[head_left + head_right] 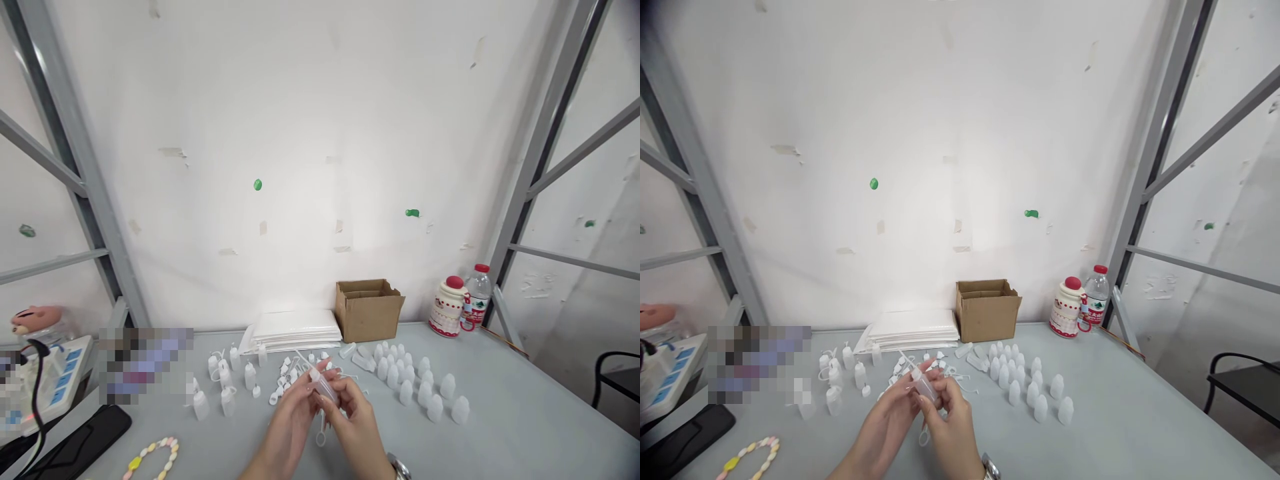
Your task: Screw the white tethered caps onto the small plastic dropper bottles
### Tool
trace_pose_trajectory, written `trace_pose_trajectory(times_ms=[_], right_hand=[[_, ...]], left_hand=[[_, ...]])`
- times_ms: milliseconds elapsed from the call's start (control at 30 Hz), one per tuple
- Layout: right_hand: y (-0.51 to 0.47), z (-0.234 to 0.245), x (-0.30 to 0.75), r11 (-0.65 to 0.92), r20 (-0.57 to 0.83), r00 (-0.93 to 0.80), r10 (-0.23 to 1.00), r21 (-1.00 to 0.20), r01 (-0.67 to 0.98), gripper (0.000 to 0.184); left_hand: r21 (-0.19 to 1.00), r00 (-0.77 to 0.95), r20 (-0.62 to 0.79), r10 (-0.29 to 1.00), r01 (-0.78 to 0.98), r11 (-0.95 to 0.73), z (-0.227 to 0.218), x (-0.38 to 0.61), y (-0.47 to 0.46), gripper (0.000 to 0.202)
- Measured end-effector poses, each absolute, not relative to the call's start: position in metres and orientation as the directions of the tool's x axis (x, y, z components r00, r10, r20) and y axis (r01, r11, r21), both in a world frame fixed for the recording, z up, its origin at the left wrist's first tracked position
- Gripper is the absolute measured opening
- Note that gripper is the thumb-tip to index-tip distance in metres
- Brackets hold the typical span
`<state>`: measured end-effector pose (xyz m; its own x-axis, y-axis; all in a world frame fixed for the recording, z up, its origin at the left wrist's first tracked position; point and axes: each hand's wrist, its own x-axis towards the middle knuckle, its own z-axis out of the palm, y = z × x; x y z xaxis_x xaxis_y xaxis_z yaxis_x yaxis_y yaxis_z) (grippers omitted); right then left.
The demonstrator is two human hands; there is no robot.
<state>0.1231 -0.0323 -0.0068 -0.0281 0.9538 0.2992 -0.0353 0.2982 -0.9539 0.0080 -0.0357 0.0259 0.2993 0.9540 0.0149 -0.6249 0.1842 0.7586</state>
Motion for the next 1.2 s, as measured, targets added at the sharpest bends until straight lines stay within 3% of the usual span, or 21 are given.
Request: trace_pose_trajectory(times_ms=[200,533,900,1200], right_hand=[[-0.032,-0.006,0.122,0.246,0.254,-0.050,0.966,-0.961,-0.123,0.027],[-0.033,-0.003,0.122,0.248,0.252,-0.026,0.967,-0.964,-0.098,0.027],[-0.036,-0.006,0.123,0.297,0.295,-0.047,0.954,-0.954,0.041,0.021],[-0.032,-0.003,0.123,0.223,0.230,-0.190,0.954,-0.973,-0.057,0.027]], left_hand=[[0.743,0.296,0.001,0.955,-0.640,0.197,0.023,0.007,-0.034,0.022],[0.702,0.314,-0.018,0.949,-0.672,0.236,0.024,0.009,-0.032,0.019],[0.716,0.286,-0.041,0.957,-0.660,0.228,0.021,0.010,-0.033,0.006],[0.801,0.186,-0.054,0.981,-0.578,0.154,0.029,-0.003,-0.024,0.020]])
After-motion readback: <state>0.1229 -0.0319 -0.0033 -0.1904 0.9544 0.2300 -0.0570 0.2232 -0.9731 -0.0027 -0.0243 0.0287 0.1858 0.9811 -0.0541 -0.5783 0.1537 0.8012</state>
